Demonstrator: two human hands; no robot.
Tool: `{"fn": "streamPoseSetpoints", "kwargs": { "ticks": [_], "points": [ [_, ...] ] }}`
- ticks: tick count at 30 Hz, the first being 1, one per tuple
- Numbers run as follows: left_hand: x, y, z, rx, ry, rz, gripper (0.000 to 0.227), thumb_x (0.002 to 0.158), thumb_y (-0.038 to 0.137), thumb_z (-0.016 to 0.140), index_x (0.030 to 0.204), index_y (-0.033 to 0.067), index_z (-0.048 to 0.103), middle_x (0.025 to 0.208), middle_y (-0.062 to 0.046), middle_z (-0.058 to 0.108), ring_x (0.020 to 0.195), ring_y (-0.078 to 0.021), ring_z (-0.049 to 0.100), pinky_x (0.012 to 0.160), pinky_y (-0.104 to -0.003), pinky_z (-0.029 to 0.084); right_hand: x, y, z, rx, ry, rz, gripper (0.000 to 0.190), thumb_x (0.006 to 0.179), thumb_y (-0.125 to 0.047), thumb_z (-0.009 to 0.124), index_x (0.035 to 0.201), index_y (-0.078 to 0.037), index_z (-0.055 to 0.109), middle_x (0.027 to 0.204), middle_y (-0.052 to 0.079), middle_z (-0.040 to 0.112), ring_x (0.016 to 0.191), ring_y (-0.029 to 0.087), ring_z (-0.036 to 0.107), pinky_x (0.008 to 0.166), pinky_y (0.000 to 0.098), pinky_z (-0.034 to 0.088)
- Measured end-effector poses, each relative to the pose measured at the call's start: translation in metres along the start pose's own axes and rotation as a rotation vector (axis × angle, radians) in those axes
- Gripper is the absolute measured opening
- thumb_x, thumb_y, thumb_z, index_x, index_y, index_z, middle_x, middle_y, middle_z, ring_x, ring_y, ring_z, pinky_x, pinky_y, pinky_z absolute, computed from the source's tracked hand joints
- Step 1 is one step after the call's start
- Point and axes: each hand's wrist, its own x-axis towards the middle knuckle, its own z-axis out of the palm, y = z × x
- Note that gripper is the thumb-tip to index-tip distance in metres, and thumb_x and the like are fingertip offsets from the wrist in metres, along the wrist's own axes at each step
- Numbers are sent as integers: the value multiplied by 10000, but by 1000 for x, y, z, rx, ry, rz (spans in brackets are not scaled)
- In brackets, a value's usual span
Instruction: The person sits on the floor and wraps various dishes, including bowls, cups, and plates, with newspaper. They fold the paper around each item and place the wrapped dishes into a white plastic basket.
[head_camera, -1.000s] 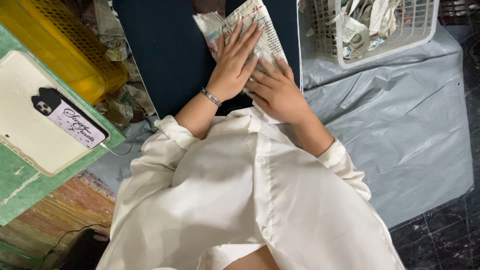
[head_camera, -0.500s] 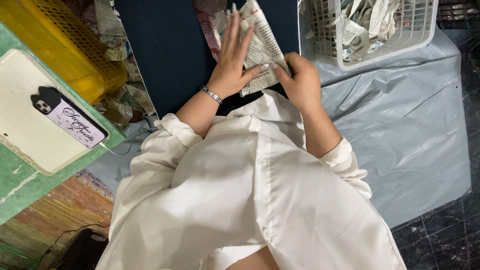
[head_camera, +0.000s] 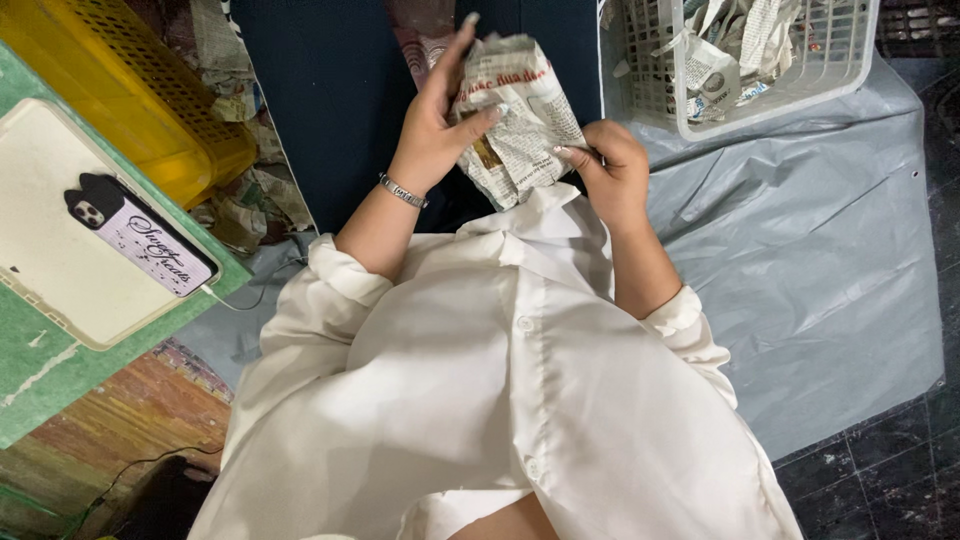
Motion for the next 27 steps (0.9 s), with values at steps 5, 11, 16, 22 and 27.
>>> {"fn": "streamPoseSetpoints", "kwargs": {
  "ticks": [5,11,16,22,27],
  "points": [
    [8,59,7,81,-10,-355,455,940,224,814,1344,90,652,1223,-89,782,1145,-249,748,990,-371,627,6,-18,-7,-88,12,-58,300,869,-51,888,1070,14,676,1056,119,624,908,221,601,785,331,494],
    [2,109,25,945,-56,829,248,994,199,755,1241,177,744,1209,-30,774,1221,-246,679,1035,-380,550,7,-24,-19,-252,188,-92,624,819,-227,965,1319,-69,629,1261,125,501,1030,260,563,798,324,497],
    [-4,89,41,1128,-259,778,318,1029,195,668,1339,161,733,1295,-27,743,1289,-258,612,1142,-454,456,12,-14,-24,-368,94,-234,601,962,-94,801,1478,-99,493,1606,223,319,1266,249,568,1100,370,505],
    [-14,51,37,1002,-314,456,320,926,204,716,1243,162,742,1309,-22,725,1295,-219,649,1158,-450,461,-2,-29,-29,-740,-87,-528,474,765,-137,805,1205,-307,763,1443,65,587,1311,367,530,1015,503,331],
    [-11,47,29,711,-226,20,287,894,231,753,1159,121,759,1085,-60,764,971,-206,728,850,-361,572,10,-32,-24,-475,-107,-354,253,805,-134,809,1054,-166,783,1104,38,749,1118,299,636,946,471,396]
  ]
}}
